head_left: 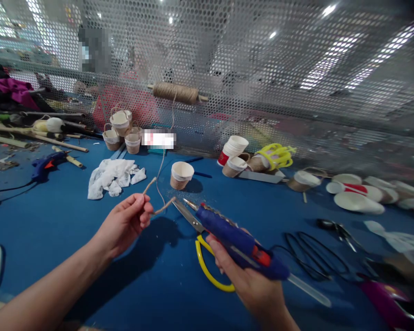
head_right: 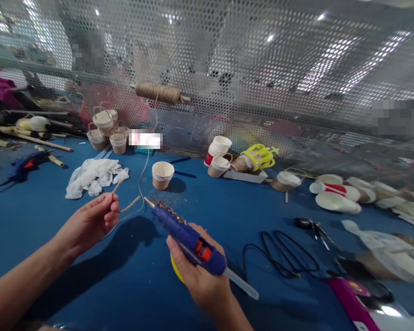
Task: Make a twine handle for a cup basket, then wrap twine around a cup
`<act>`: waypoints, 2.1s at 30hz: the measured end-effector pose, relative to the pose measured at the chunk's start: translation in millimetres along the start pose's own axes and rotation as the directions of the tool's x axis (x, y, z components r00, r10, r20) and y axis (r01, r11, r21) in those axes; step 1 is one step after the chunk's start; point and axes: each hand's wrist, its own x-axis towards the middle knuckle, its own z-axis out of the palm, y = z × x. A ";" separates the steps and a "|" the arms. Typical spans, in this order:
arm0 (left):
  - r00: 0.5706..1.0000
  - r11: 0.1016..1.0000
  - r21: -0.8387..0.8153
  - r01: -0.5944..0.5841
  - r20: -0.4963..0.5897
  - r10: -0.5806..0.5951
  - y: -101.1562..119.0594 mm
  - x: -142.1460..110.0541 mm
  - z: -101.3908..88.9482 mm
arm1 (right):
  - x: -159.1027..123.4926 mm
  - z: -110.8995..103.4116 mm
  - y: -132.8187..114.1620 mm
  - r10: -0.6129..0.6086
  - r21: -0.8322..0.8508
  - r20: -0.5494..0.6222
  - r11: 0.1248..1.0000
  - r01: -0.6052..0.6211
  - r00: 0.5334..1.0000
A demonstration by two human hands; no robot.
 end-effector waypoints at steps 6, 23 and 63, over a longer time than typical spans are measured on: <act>0.988 0.977 -0.147 0.153 0.003 -0.154 -0.4 1.8 -0.9 | 3.1 3.1 -5.4 -0.101 -0.106 0.012 0.989 0.101 0.995; 0.980 0.963 -0.181 0.198 0.043 -0.193 -2.8 -1.1 2.6 | -2.6 3.7 0.9 -0.093 -0.125 0.035 0.987 0.097 0.995; 0.980 0.965 -0.170 0.201 0.046 -0.195 -1.9 -1.8 0.8 | 5.0 0.5 -8.0 -0.251 -0.183 -0.036 0.953 0.241 0.967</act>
